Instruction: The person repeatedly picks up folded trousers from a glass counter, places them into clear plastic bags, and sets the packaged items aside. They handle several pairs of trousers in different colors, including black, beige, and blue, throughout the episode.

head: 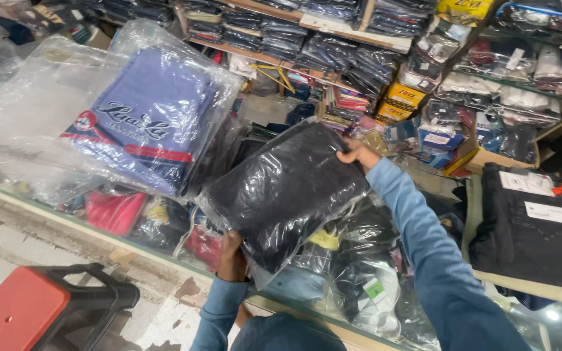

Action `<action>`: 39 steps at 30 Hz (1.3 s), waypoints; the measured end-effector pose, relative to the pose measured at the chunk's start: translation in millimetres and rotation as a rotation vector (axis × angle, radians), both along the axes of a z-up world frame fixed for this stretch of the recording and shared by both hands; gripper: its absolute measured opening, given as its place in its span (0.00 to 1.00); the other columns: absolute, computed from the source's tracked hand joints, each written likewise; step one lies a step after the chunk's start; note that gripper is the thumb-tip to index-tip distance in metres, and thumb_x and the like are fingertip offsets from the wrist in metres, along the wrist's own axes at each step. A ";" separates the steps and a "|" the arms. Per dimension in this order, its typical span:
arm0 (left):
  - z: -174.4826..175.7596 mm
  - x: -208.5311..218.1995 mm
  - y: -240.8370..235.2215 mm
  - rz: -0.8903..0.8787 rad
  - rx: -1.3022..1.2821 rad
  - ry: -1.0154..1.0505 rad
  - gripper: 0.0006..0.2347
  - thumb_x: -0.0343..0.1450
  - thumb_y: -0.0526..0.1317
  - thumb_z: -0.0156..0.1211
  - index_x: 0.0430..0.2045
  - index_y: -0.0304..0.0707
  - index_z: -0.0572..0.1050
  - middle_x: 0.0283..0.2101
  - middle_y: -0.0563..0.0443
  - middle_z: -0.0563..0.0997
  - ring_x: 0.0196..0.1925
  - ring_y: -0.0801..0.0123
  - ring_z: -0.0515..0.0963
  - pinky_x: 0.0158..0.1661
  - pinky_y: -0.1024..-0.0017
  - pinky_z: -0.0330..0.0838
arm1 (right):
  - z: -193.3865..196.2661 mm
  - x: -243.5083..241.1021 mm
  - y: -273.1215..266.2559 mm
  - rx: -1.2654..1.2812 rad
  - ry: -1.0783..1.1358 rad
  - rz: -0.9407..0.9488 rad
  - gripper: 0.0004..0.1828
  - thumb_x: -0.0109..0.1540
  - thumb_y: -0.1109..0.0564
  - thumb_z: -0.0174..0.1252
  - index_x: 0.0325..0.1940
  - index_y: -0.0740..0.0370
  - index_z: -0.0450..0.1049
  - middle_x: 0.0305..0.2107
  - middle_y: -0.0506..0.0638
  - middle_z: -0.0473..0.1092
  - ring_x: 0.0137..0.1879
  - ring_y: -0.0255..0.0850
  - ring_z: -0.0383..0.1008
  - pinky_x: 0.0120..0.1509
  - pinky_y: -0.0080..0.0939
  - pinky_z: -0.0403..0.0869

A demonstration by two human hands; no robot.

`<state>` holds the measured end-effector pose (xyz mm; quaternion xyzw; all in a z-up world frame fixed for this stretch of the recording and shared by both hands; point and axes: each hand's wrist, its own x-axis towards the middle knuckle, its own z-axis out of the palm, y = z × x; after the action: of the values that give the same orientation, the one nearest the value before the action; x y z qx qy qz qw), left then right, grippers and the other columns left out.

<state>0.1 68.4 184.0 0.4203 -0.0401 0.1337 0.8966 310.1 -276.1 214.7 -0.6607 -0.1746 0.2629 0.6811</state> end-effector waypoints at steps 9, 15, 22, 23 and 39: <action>-45.4 -2.0 -4.5 0.082 -0.233 0.663 0.22 0.63 0.43 0.72 0.49 0.44 0.73 0.43 0.54 0.79 0.42 0.71 0.79 0.37 0.71 0.74 | -42.7 131.4 162.0 -0.486 -0.046 0.465 0.34 0.57 0.52 0.66 0.67 0.63 0.70 0.52 0.52 0.76 0.55 0.43 0.73 0.58 0.43 0.71; -117.7 9.6 0.7 0.081 -0.139 0.649 0.18 0.63 0.42 0.77 0.41 0.35 0.77 0.32 0.53 0.80 0.25 0.74 0.76 0.23 0.76 0.69 | -70.8 131.2 198.7 -1.053 -0.597 0.520 0.48 0.53 0.38 0.71 0.73 0.53 0.62 0.64 0.60 0.67 0.70 0.56 0.64 0.73 0.51 0.61; -132.6 6.6 10.3 -0.032 0.049 0.732 0.18 0.66 0.46 0.75 0.40 0.29 0.80 0.32 0.49 0.82 0.27 0.71 0.78 0.27 0.74 0.74 | -58.9 109.6 205.1 -1.280 -0.690 0.407 0.49 0.54 0.42 0.70 0.75 0.53 0.56 0.64 0.64 0.65 0.70 0.64 0.63 0.70 0.59 0.61; -133.7 6.9 9.9 -0.058 0.101 0.769 0.19 0.67 0.47 0.75 0.41 0.27 0.81 0.32 0.48 0.82 0.27 0.71 0.79 0.28 0.74 0.75 | -54.2 100.1 205.2 -1.265 -0.748 0.354 0.46 0.54 0.45 0.70 0.73 0.53 0.58 0.62 0.63 0.66 0.69 0.64 0.64 0.69 0.59 0.62; -90.6 -30.5 275.4 0.318 0.363 0.494 0.13 0.76 0.44 0.56 0.47 0.33 0.79 0.35 0.48 0.84 0.34 0.68 0.83 0.36 0.72 0.79 | 178.3 -126.5 443.0 -0.085 -1.445 0.117 0.12 0.60 0.67 0.57 0.46 0.60 0.79 0.42 0.53 0.76 0.50 0.50 0.75 0.53 0.51 0.69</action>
<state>-30.4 343.8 93.4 0.5934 0.2208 0.1567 0.7580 183.6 166.8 393.0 -0.6851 -0.6055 -0.1966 0.3542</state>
